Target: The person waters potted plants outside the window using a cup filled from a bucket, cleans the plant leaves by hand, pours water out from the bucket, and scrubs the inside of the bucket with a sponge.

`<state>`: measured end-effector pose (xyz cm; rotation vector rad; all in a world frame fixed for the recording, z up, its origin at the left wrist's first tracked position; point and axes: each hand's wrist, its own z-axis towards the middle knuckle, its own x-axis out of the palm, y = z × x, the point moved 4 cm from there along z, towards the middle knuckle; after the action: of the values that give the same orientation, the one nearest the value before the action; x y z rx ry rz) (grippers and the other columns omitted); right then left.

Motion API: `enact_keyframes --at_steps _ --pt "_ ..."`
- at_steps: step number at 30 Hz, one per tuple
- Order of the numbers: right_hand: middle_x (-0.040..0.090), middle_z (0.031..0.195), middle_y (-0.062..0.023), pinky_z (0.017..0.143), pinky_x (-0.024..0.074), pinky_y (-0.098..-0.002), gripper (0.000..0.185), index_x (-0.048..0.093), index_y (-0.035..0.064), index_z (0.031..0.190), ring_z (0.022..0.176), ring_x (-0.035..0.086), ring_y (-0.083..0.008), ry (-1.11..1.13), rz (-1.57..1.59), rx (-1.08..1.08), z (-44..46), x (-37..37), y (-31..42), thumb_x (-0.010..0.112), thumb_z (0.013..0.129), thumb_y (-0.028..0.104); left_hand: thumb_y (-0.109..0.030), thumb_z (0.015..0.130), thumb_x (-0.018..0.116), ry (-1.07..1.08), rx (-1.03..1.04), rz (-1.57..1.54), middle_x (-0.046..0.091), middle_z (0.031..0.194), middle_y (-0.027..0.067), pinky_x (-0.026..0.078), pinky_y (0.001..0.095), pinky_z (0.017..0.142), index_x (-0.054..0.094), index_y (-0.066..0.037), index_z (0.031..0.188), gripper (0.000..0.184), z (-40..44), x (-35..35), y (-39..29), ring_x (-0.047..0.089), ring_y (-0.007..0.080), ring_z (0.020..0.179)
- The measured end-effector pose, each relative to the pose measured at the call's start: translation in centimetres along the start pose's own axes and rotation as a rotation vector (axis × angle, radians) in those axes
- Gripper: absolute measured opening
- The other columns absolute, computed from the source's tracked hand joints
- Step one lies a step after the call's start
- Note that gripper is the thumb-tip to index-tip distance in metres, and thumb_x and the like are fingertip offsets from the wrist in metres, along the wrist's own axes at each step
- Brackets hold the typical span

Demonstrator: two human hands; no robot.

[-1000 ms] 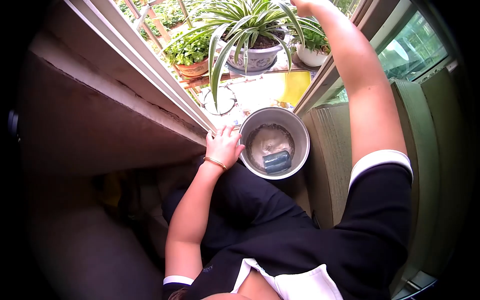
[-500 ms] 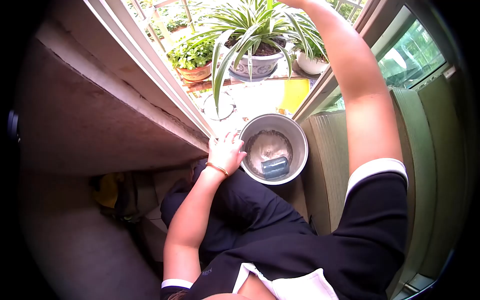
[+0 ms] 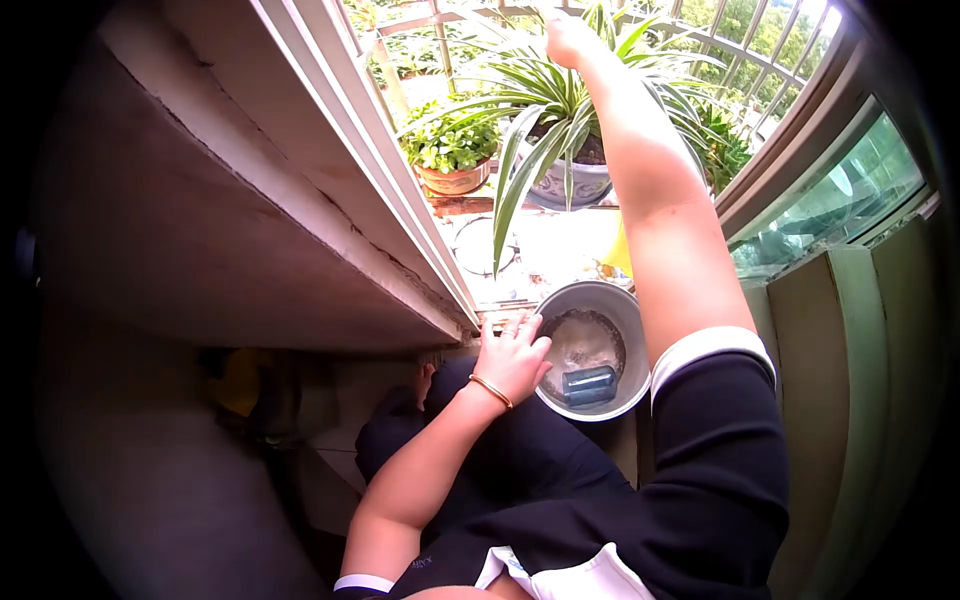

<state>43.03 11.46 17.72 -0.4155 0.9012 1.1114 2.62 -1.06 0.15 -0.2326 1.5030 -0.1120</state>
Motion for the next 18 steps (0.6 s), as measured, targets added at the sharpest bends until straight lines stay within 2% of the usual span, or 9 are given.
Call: enact_keyframes --at_steps 2,4,5,7,8,11,12,18 --pt "0.044 0.135 -0.0181 0.103 0.0371 -0.0364 0.073 0.023 0.0142 0.144 0.121 0.046 -0.0317 0.261 -0.135 0.21 -0.8 -1.2 2.8 0.057 0.079 0.003 -0.033 0.077 0.066 -0.023 0.013 -0.018 0.049 0.129 0.0118 0.031 0.0634 0.094 0.06 -0.012 0.097 0.03 0.0 0.1 -0.2 0.043 0.0292 0.124" --pt "0.049 0.129 -0.0192 0.1 0.0407 -0.0377 0.076 0.02 0.0194 0.144 0.117 0.05 -0.0318 0.124 -0.186 0.002 0.0 1.8 0.3 0.055 0.079 0.001 -0.033 0.076 0.067 -0.042 0.027 -0.021 0.049 0.129 0.0119 0.031 0.0631 0.094 0.06 -0.012 0.098 0.031 -0.1 -0.2 -0.4 0.043 0.0293 0.124" --pt "0.049 0.129 -0.0192 0.1 0.0407 -0.0377 0.076 0.02 0.0194 0.144 0.117 0.05 -0.0318 0.124 -0.186 0.0 0.2 1.7 0.7 0.055 0.079 0.001 -0.033 0.076 0.067 -0.045 0.039 -0.026 0.049 0.129 0.0121 0.031 0.0628 0.095 0.06 -0.012 0.098 0.032 -0.2 -0.1 -0.5 0.043 0.0294 0.124" --pt "0.058 0.118 -0.018 0.093 0.0447 -0.037 0.07 0.03 0.0175 0.141 0.107 0.056 -0.0313 0.259 -0.08 0.083 0.3 1.0 1.4 0.055 0.078 0.0 -0.033 0.076 0.067 -0.055 0.046 -0.027 0.049 0.129 0.0121 0.031 0.0628 0.095 0.06 -0.012 0.098 0.032 -0.2 -0.4 -0.5 0.043 0.0293 0.124" --pt "0.058 0.118 -0.018 0.093 0.0447 -0.037 0.07 0.03 0.0175 0.141 0.107 0.056 -0.0313 0.262 -0.08 0.083 0.6 0.3 1.7 0.055 0.078 0.0 -0.033 0.076 0.067 -0.065 0.054 -0.028 0.049 0.129 0.0121 0.031 0.0629 0.095 0.059 -0.012 0.098 0.032 -0.3 -0.5 -0.5 0.043 0.0293 0.124" --pt "0.062 0.101 -0.014 0.083 0.0464 -0.0325 0.051 0.05 0.0067 0.126 0.092 0.06 -0.0241 0.137 0.104 0.17 1.1 -1.0 0.6 0.059 0.077 0.004 -0.033 0.076 0.066 -0.085 0.049 -0.026 0.049 0.129 0.0121 0.031 0.0629 0.095 0.059 -0.012 0.098 0.031 -0.3 -0.4 -0.4 0.043 0.0294 0.124" --pt "0.064 0.098 -0.0138 0.081 0.0476 -0.0316 0.048 0.054 0.0054 0.123 0.09 0.061 -0.0223 -0.01 0.064 0.173 1.2 -1.5 0.2 0.061 0.075 0.007 -0.033 0.076 0.066 -0.086 0.047 -0.03 0.049 0.129 0.0121 0.031 0.0629 0.095 0.059 -0.012 0.098 0.031 -0.3 -0.4 -0.3 0.043 0.0294 0.124" --pt "0.068 0.094 -0.0113 0.076 0.0504 -0.0308 0.038 0.061 0.0027 0.112 0.082 0.064 -0.0201 -0.059 0.34 0.329 0.1 -3.4 -2.3 0.063 0.075 0.013 -0.033 0.076 0.066 -0.072 0.048 -0.018 0.05 0.128 0.012 0.031 0.0623 0.094 0.06 -0.013 0.1 0.031 -0.4 -0.2 -0.5 0.043 0.0289 0.123"
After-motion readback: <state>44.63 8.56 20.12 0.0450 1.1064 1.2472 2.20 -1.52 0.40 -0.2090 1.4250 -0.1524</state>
